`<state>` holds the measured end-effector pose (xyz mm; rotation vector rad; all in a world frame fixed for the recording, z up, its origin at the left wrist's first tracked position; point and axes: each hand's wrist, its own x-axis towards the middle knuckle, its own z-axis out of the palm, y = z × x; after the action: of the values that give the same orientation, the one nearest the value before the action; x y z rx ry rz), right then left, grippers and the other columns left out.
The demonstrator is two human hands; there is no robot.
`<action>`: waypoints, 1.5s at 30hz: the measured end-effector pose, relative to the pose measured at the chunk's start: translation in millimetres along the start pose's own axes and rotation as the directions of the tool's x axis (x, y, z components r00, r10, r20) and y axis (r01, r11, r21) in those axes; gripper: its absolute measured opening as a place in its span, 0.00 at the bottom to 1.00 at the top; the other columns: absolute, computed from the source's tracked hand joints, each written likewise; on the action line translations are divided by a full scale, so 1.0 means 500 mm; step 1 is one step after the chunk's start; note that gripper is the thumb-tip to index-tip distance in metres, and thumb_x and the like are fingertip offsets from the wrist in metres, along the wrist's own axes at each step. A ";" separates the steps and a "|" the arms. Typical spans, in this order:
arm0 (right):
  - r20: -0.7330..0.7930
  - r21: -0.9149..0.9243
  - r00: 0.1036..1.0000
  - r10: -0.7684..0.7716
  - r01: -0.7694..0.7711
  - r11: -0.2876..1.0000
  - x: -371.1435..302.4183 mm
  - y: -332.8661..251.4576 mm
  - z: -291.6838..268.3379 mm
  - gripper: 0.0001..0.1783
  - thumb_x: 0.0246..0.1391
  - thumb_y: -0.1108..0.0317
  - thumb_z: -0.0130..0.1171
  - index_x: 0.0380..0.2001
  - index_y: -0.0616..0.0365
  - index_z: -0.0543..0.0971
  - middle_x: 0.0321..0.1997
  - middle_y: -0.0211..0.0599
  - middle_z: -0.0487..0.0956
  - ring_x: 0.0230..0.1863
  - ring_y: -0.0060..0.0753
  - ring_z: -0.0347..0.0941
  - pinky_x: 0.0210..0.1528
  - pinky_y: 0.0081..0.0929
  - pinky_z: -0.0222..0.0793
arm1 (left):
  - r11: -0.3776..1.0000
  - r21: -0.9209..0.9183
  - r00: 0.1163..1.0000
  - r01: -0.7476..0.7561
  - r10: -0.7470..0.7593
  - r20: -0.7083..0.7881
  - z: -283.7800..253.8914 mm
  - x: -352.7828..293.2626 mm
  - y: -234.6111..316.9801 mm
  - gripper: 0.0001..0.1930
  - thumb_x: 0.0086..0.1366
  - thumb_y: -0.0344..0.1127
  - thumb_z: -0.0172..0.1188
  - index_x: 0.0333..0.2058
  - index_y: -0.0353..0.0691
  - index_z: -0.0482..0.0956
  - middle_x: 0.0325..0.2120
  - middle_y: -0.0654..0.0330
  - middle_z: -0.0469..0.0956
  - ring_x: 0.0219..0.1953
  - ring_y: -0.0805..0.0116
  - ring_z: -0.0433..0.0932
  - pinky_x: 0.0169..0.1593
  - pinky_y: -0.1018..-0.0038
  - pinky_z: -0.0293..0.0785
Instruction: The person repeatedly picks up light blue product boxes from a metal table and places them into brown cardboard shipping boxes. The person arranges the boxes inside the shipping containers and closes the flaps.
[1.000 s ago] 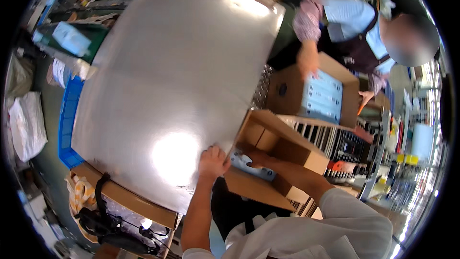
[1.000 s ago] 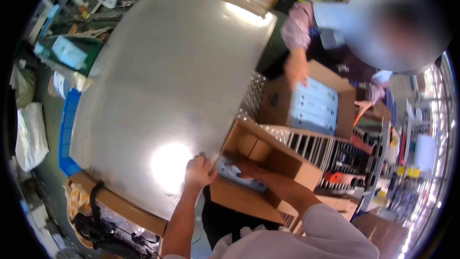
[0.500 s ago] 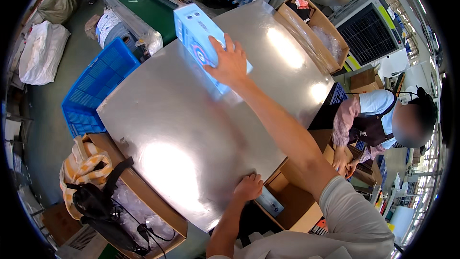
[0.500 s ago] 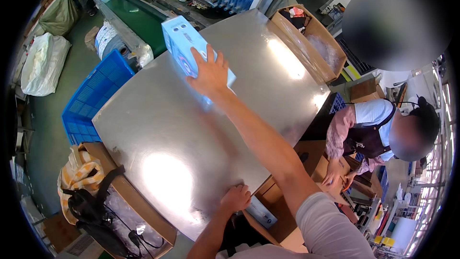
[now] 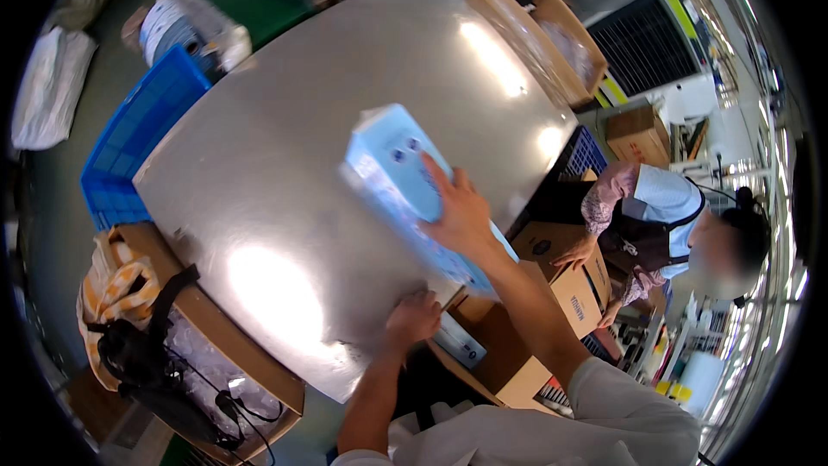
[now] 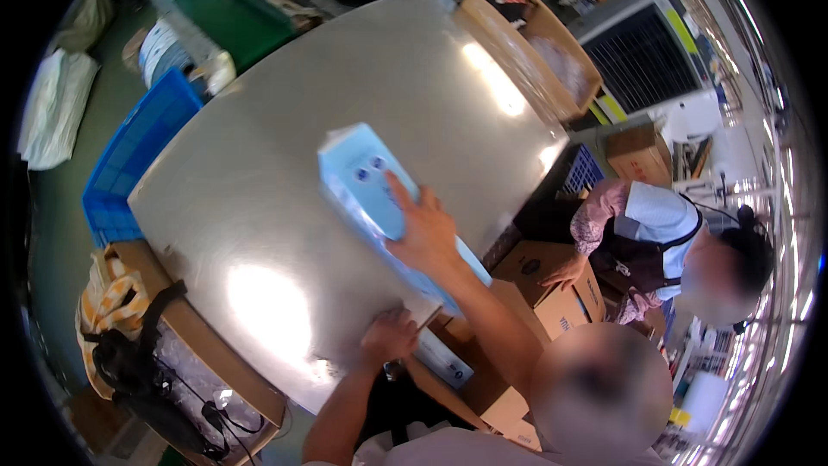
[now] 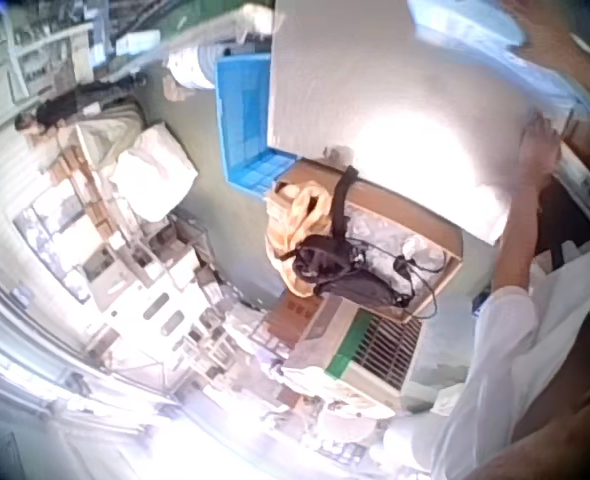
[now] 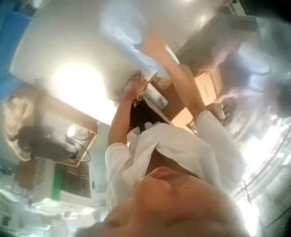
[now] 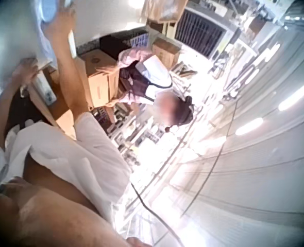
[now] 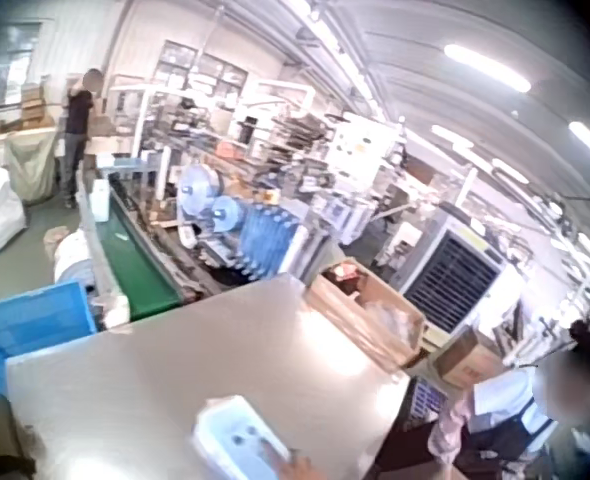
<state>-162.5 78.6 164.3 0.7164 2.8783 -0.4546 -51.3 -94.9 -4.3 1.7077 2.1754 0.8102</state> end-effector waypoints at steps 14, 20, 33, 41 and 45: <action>-0.349 0.229 0.936 0.055 0.029 0.973 -0.683 0.478 0.274 0.47 0.29 0.66 0.72 0.59 0.40 0.65 0.52 0.54 0.70 0.50 0.59 0.71 0.49 0.45 0.71 | 0.993 0.109 0.998 -0.035 0.029 0.063 -0.005 -0.001 -0.014 0.20 0.44 0.45 0.65 0.34 0.38 0.76 0.43 0.50 0.70 0.41 0.55 0.72 0.38 0.62 0.69; 0.287 0.281 0.940 0.187 -0.269 0.921 -0.498 0.452 0.454 0.43 0.32 0.69 0.66 0.59 0.40 0.67 0.55 0.51 0.68 0.52 0.57 0.68 0.53 0.42 0.67 | 0.994 0.094 0.999 -0.050 0.048 0.020 -0.020 0.023 -0.010 0.19 0.43 0.43 0.65 0.32 0.38 0.75 0.40 0.49 0.71 0.39 0.54 0.72 0.37 0.61 0.70; 0.373 0.312 0.867 -0.331 0.219 0.924 -0.156 0.231 0.125 0.09 0.48 0.72 0.56 0.33 0.58 0.82 0.30 0.39 0.82 0.31 0.41 0.78 0.35 0.31 0.72 | 0.989 -0.146 0.996 0.018 -0.030 -0.080 -0.039 0.001 -0.010 0.09 0.56 0.40 0.58 0.29 0.42 0.77 0.29 0.57 0.71 0.33 0.57 0.74 0.36 0.64 0.73; -0.415 -0.281 0.902 -0.117 -0.004 0.960 0.385 -0.092 -0.029 0.44 0.40 0.49 0.66 0.63 0.35 0.64 0.60 0.46 0.67 0.56 0.55 0.67 0.58 0.46 0.63 | 0.692 -0.416 0.257 0.590 -0.649 -0.716 -0.353 -0.209 -0.001 0.05 0.55 0.26 0.56 0.32 0.38 0.74 0.25 0.55 0.73 0.28 0.58 0.73 0.33 0.68 0.71; -0.090 -0.031 0.996 -0.028 0.025 0.999 0.384 -0.115 -0.031 0.53 0.35 0.49 0.69 0.67 0.31 0.55 0.57 0.53 0.67 0.55 0.58 0.68 0.55 0.47 0.66 | 0.097 -0.213 -0.052 0.972 -0.797 -0.601 -0.389 -0.519 -0.050 0.18 0.49 0.27 0.62 0.41 0.35 0.73 0.35 0.50 0.74 0.37 0.48 0.73 0.41 0.59 0.72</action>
<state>-359.3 118.7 153.9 0.7122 2.9758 -0.3907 -101.4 -397.3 104.6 -0.5275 3.1335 0.5726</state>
